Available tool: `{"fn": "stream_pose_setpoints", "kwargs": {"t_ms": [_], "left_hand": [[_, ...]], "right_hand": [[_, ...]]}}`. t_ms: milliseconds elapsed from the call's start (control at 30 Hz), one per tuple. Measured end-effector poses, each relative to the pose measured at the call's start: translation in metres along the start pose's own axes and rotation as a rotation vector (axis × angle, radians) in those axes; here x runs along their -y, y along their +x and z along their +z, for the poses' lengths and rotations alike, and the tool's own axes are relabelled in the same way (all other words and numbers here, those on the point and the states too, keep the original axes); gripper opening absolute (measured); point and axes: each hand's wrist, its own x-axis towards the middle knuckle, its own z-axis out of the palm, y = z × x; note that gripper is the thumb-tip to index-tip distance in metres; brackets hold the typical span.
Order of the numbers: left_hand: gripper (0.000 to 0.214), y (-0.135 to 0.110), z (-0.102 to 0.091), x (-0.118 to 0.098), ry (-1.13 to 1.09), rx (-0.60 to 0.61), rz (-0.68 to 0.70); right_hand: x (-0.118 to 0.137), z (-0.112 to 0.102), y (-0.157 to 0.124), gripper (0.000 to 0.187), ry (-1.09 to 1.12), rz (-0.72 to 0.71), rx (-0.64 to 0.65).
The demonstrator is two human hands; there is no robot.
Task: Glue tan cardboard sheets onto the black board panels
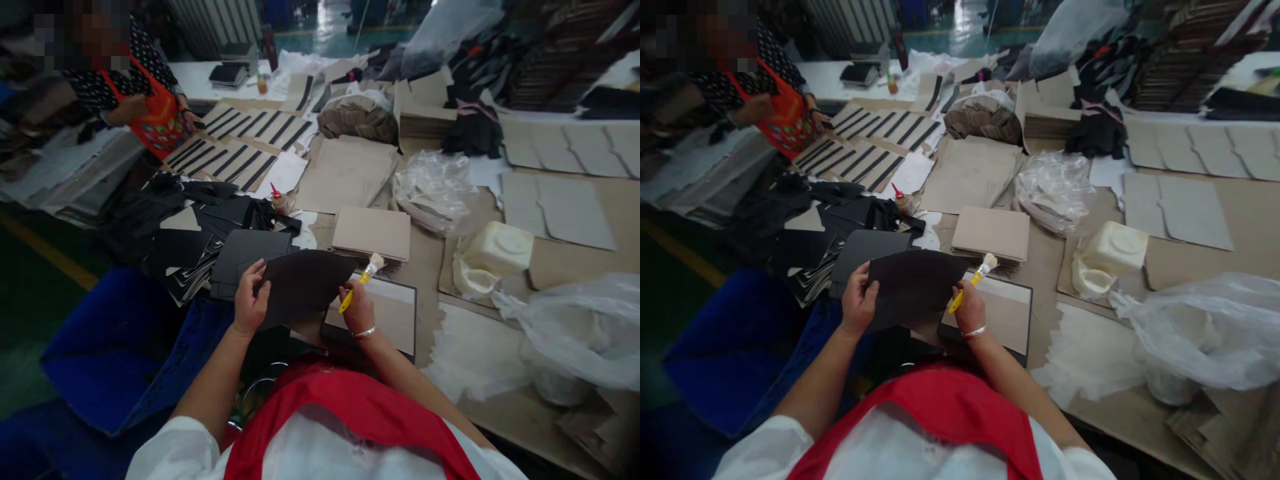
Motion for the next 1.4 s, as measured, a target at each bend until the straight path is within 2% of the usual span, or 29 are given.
{"fn": "stream_pose_setpoints", "kwargs": {"t_ms": [100, 167, 267, 367, 533, 667, 767, 833, 933, 1000, 1067, 1133, 1267, 1400], "left_hand": [[0.025, 0.012, -0.009, 0.021, 0.062, 0.072, 0.02], [0.036, 0.012, -0.017, 0.036, 0.118, 0.073, 0.018], [0.057, -0.002, -0.023, 0.058, 0.192, 0.059, -0.03], [0.077, -0.02, -0.019, 0.078, 0.256, 0.149, -0.054], [0.085, -0.036, -0.003, 0.095, 0.317, 0.284, 0.046], [0.076, -0.032, -0.002, 0.098, 0.403, 0.32, 0.044], [0.071, -0.018, -0.006, 0.101, 0.479, 0.456, -0.037], [0.072, -0.005, -0.009, 0.104, 0.541, 0.564, -0.098], [0.074, 0.018, -0.01, 0.113, 0.586, 0.681, -0.212], [0.067, 0.033, -0.009, 0.118, 0.551, 0.762, -0.291], [0.057, 0.044, -0.009, 0.121, 0.497, 0.825, -0.35], [0.05, 0.054, -0.011, 0.12, 0.435, 0.865, -0.377], [0.045, 0.083, -0.027, 0.122, 0.364, 0.905, -0.403], [0.042, 0.128, -0.045, 0.14, 0.552, 0.781, -0.425]], "right_hand": [[0.008, 0.004, 0.008, 0.026, -0.008, -0.072, -0.006], [0.016, 0.006, 0.012, 0.025, -0.017, -0.118, -0.014], [0.028, 0.006, 0.017, 0.024, -0.05, -0.155, 0.012], [0.038, 0.001, 0.024, 0.023, -0.075, -0.188, 0.061], [0.053, -0.026, 0.038, 0.019, -0.026, -0.146, -0.017], [0.044, -0.062, 0.035, 0.018, 0.095, 0.036, -0.052], [0.019, -0.095, 0.016, 0.018, 0.092, 0.149, -0.095], [0.001, -0.119, -0.002, 0.017, -0.016, 0.147, -0.13], [-0.015, -0.156, -0.028, 0.012, -0.212, 0.02, -0.105], [-0.017, -0.179, -0.04, 0.01, -0.29, -0.091, -0.063], [-0.016, -0.198, -0.047, 0.01, -0.294, -0.147, -0.019], [-0.016, -0.212, -0.049, 0.012, -0.235, -0.13, 0.041], [-0.037, -0.219, -0.046, 0.018, -0.127, 0.017, 0.16], [-0.079, -0.199, -0.038, 0.017, -0.104, 0.157, 0.282]]}}
